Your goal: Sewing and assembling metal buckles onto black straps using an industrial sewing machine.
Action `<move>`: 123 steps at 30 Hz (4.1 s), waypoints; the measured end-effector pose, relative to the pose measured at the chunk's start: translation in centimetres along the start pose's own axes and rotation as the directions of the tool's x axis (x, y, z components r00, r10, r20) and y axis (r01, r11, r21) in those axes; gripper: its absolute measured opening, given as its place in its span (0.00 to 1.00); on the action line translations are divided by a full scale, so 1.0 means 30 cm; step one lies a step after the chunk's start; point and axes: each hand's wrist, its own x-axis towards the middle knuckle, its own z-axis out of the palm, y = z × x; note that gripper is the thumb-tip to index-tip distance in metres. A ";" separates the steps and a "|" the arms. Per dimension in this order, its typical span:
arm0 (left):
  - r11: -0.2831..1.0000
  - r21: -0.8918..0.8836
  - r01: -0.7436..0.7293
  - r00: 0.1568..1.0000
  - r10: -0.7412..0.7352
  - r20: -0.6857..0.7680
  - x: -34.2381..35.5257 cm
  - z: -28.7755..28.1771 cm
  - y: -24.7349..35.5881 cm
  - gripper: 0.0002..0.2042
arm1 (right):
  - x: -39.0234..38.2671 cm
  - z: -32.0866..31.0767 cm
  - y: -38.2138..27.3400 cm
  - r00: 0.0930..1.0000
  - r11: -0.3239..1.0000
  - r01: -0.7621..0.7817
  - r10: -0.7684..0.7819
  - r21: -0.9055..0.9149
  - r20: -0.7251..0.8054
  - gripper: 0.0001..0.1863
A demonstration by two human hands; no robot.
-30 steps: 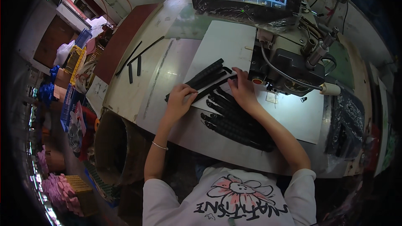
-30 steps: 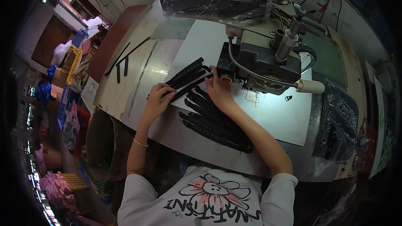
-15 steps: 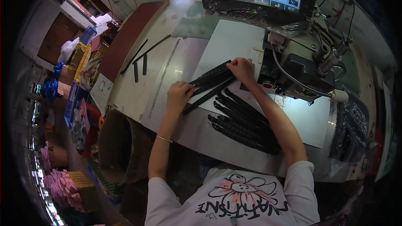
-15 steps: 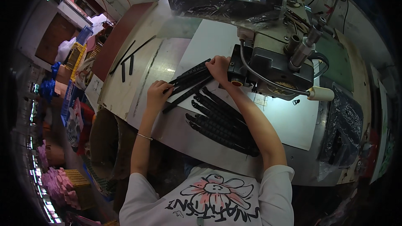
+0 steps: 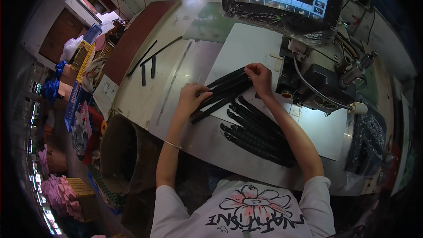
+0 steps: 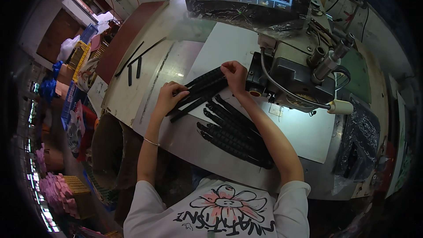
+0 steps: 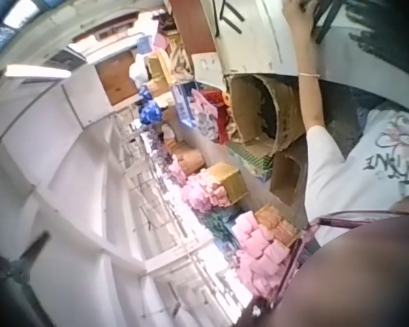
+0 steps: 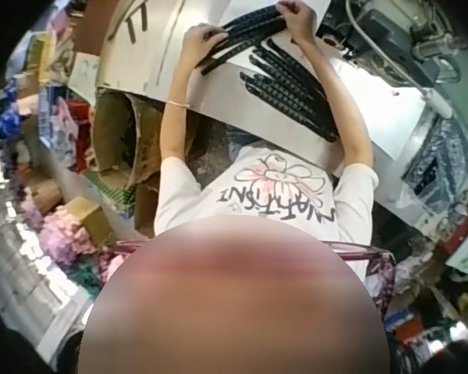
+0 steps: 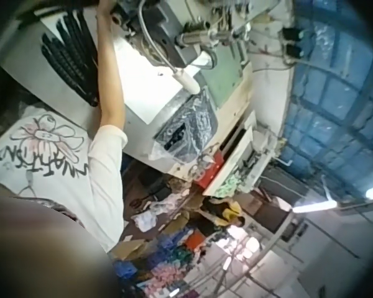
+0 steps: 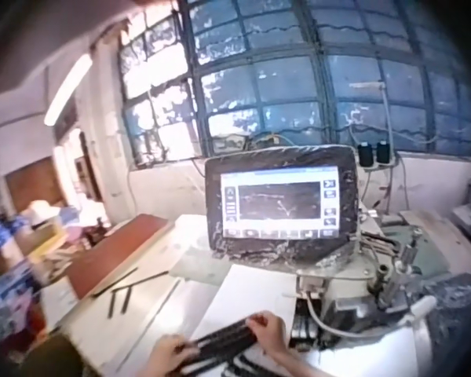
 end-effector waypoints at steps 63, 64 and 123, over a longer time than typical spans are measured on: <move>0.942 -0.158 0.297 0.955 -0.289 0.072 0.027 -0.007 -0.131 0.07 | 0.117 0.051 -0.023 0.683 0.679 0.611 -0.192 -0.406 0.705 0.07; 0.932 -0.173 0.319 0.947 -0.306 0.098 0.035 -0.002 -0.133 0.08 | 0.115 0.059 -0.024 0.683 0.678 0.611 -0.192 -0.408 0.704 0.07; 0.900 -0.138 -0.415 0.905 0.424 0.043 -0.037 0.150 0.472 0.05 | -0.587 -1.113 -0.239 0.702 0.803 -0.508 0.595 0.311 -0.391 0.13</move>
